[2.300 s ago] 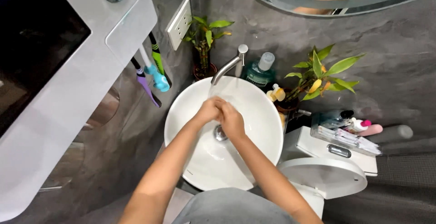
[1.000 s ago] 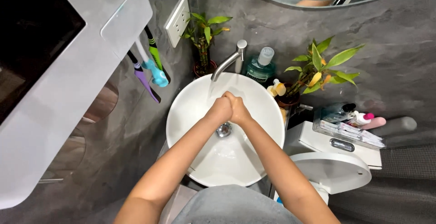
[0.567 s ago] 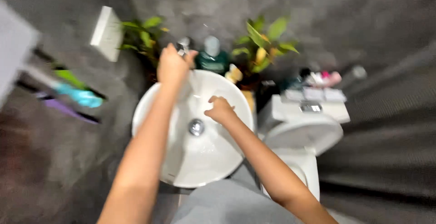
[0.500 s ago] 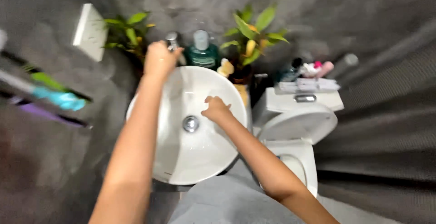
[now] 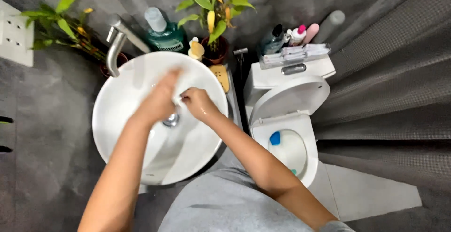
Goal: Organizing and inspecting various cosmetic and skincare products on a bedroom vanity dresser.
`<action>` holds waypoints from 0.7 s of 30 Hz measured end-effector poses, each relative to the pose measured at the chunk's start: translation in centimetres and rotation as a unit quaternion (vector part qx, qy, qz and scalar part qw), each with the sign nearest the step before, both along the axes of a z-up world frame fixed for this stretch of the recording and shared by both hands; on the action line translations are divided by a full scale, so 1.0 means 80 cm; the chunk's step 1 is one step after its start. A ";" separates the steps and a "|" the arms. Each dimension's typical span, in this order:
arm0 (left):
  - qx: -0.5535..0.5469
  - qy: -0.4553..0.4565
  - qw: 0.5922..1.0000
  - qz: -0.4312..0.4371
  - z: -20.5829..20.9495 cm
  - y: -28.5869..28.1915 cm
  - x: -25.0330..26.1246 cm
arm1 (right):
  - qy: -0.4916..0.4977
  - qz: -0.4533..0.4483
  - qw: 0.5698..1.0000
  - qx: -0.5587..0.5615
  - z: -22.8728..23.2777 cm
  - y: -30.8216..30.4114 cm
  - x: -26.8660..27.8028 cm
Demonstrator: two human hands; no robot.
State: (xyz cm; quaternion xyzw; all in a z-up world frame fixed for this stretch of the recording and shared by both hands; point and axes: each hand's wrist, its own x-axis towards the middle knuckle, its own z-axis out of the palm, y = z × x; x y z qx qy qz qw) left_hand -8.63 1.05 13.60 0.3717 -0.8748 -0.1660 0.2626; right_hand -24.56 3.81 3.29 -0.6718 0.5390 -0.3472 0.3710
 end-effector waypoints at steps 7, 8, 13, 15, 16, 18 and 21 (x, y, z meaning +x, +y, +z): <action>0.338 -0.033 0.940 0.031 0.029 0.038 -0.034 | 0.140 0.136 0.980 -0.031 -0.001 0.043 0.004; 0.371 -0.056 0.926 0.036 0.033 0.040 -0.037 | 0.138 0.144 0.980 -0.010 0.023 0.051 -0.003; 0.340 -0.220 0.910 0.092 -0.013 0.051 -0.060 | 0.164 0.134 0.951 -0.223 0.074 0.049 -0.052; -0.203 -0.367 0.867 0.268 -0.057 0.052 -0.074 | 0.237 0.061 0.918 -0.312 0.097 0.035 -0.081; -0.209 -0.366 0.866 0.270 -0.055 0.050 -0.099 | 0.238 0.059 0.916 -0.318 0.077 0.027 -0.099; -0.018 -0.116 0.967 0.228 -0.054 0.049 -0.153 | 0.228 0.051 0.957 -0.173 0.035 0.015 -0.138; 0.166 -0.069 0.967 0.180 -0.089 0.030 -0.241 | 0.301 -0.029 0.943 -0.137 -0.001 -0.009 -0.211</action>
